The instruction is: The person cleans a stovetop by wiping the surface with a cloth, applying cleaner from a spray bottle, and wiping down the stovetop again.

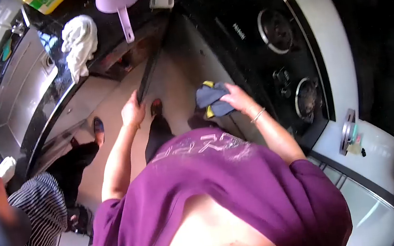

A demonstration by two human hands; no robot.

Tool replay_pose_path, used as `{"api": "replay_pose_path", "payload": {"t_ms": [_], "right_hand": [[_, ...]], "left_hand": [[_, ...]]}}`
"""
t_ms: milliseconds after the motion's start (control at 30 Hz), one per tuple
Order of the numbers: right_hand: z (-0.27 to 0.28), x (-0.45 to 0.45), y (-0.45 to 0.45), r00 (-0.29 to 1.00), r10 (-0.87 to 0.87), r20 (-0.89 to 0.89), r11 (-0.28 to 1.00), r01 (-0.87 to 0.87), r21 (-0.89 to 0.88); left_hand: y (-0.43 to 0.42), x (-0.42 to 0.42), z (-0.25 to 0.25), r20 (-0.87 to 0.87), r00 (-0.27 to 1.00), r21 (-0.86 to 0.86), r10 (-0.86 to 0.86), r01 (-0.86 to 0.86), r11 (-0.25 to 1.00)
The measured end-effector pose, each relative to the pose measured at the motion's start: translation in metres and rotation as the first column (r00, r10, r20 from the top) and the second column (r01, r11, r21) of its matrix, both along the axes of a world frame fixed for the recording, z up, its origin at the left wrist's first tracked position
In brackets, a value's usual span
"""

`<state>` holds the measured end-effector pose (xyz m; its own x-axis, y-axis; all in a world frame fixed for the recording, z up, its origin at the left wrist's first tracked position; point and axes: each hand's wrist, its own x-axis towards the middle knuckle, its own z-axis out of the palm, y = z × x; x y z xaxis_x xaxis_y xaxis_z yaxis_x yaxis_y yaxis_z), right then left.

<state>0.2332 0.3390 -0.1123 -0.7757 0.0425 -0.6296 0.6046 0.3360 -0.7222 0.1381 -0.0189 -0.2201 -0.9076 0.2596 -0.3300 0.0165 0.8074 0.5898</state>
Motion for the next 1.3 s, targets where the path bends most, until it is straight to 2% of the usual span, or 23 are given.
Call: {"api": "replay_pose_path", "payload": {"t_ms": [67, 133, 167, 200, 233, 300, 367, 400, 467, 500, 567, 600, 633, 700, 767, 833, 900, 967, 1033, 1100, 1167, 1233, 1300], "right_hand": [[0.01, 0.01, 0.006, 0.998, -0.063, 0.0, 0.994, 0.062, -0.093], [0.016, 0.019, 0.023, 0.996, -0.065, -0.053, 0.996, 0.068, 0.055], [0.025, 0.02, 0.023, 0.982, -0.055, -0.179, 0.981, 0.087, 0.176], [0.037, 0.016, 0.028, 0.978, 0.002, -0.208, 0.956, 0.059, 0.287], [0.031, 0.021, 0.041, 0.962, -0.082, -0.262, 0.967, 0.14, 0.213], [0.034, 0.021, 0.06, 0.941, -0.106, -0.32, 0.928, 0.209, 0.307], [0.053, 0.015, 0.063, 0.941, -0.012, -0.337, 0.871, 0.175, 0.459], [0.054, 0.017, 0.07, 0.954, 0.004, -0.301, 0.863, 0.149, 0.483], [0.053, 0.026, 0.082, 0.971, 0.023, -0.236, 0.826, 0.114, 0.551], [0.054, 0.033, 0.089, 0.973, -0.003, -0.232, 0.82, 0.135, 0.556], [0.056, 0.043, 0.099, 0.929, -0.168, -0.329, 0.853, 0.304, 0.423], [0.061, 0.047, 0.105, 0.913, -0.197, -0.357, 0.81, 0.357, 0.466], [0.066, 0.045, 0.117, 0.946, -0.274, -0.172, 0.847, 0.322, 0.423], [0.049, 0.043, 0.132, 0.961, -0.046, -0.271, 0.765, 0.208, 0.609], [0.031, 0.024, 0.136, 0.98, 0.037, -0.193, 0.793, 0.089, 0.602], [0.01, -0.006, 0.121, 0.974, 0.227, 0.013, 0.442, -0.116, 0.889], [-0.01, -0.021, 0.126, 0.994, 0.108, -0.003, 0.507, -0.052, 0.861], [-0.009, -0.024, 0.128, 0.99, 0.139, -0.014, 0.482, -0.055, 0.874], [-0.02, -0.008, 0.129, 0.983, 0.166, -0.083, 0.496, -0.011, 0.868], [-0.006, 0.008, 0.127, 0.979, 0.165, -0.119, 0.526, 0.015, 0.85], [-0.005, 0.017, 0.12, 0.983, 0.099, -0.156, 0.55, 0.076, 0.832], [-0.022, 0.024, 0.121, 0.936, 0.289, -0.198, 0.387, 0.075, 0.919], [-0.022, 0.02, 0.124, 0.946, 0.281, -0.159, 0.427, 0.025, 0.904]], "left_hand": [[-0.014, -0.008, -0.007, -0.004, 1.0, -0.014, 0.002, -0.002, 1.0], [-0.017, -0.021, -0.004, 0.012, 1.0, 0.002, -0.024, 0.024, 1.0], [-0.018, -0.026, 0.004, 0.035, 0.998, 0.028, -0.058, 0.057, 0.998], [-0.017, -0.027, 0.012, 0.083, 0.995, -0.011, -0.051, 0.052, 0.999], [-0.015, -0.027, 0.019, 0.099, 0.994, -0.048, -0.055, 0.06, 0.997], [-0.012, -0.025, 0.008, 0.078, 0.996, -0.116, -0.048, 0.057, 0.992], [-0.005, -0.022, 0.008, 0.061, 0.997, -0.092, -0.044, 0.049, 0.995], [-0.002, -0.024, 0.006, 0.1, 0.994, -0.123, -0.053, 0.065, 0.99], [0.005, -0.019, 0.019, 0.034, 0.998, -0.03, -0.048, 0.049, 0.998], [0.008, -0.016, 0.025, 0.098, 0.995, -0.008, 0.011, -0.01, 1.0], [0.005, -0.012, 0.015, -0.363, 0.918, 0.003, -0.162, 0.175, 0.985], [0.006, -0.009, 0.015, -0.27, 0.952, 0.051, -0.145, 0.165, 0.985], [0.009, -0.007, 0.017, -0.265, 0.952, 0.048, -0.154, 0.173, 0.984], [0.016, -0.004, 0.022, -0.482, 0.834, 0.0, -0.267, 0.305, 0.952], [0.031, 0.001, 0.031, -0.442, 0.83, -0.04, -0.342, 0.362, 0.931], [0.05, 0.006, 0.039, -0.422, 0.812, -0.166, -0.404, 0.369, 0.915], [0.064, 0.005, 0.041, -0.393, 0.824, -0.221, -0.407, 0.345, 0.912], [0.067, 0.0, 0.033, -0.459, 0.85, -0.091, -0.257, 0.243, 0.966], [0.071, -0.001, 0.029, -0.491, 0.839, -0.1, -0.235, 0.214, 0.972], [0.071, -0.001, 0.032, -0.485, 0.864, -0.014, -0.135, 0.147, 0.989], [0.061, -0.004, 0.018, -0.444, 0.887, -0.068, -0.123, 0.104, 0.992], [0.058, 0.001, 0.011, -0.462, 0.885, -0.028, -0.054, 0.046, 0.999], [0.065, 0.003, 0.02, -0.334, 0.942, 0.031, 0.041, -0.032, 0.999]]}}
